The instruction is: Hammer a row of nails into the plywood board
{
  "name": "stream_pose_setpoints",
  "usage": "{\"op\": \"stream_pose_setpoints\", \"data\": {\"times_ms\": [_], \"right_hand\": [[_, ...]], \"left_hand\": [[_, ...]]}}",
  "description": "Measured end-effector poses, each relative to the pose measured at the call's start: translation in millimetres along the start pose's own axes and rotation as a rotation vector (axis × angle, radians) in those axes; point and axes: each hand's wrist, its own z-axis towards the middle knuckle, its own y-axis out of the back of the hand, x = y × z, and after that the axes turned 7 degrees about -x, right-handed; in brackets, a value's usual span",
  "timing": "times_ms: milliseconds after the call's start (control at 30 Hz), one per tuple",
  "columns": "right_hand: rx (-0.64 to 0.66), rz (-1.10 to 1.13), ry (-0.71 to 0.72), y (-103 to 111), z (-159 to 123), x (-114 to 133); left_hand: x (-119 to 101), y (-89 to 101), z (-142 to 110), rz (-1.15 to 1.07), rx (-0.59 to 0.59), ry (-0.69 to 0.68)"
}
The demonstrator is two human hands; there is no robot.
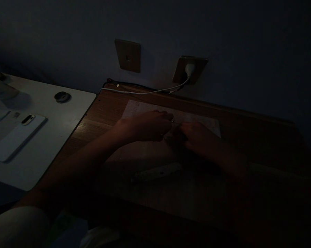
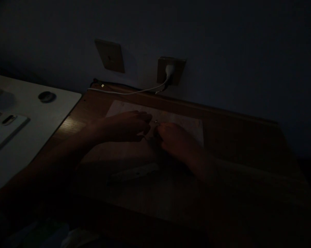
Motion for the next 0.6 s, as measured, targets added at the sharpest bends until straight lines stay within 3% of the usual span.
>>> {"op": "stream_pose_setpoints", "data": {"times_ms": [267, 400, 600], "right_hand": [[0.010, 0.034, -0.036, 3, 1, 5], [0.015, 0.025, -0.068, 7, 0, -3], [-0.175, 0.026, -0.174, 19, -11, -32]], "left_hand": [[4, -5.7, -1, -0.032, -0.014, 0.005], [14, 1.2, -5, -0.062, -0.009, 0.107], [38, 13.3, -16, 0.054, -0.137, 0.250]]}}
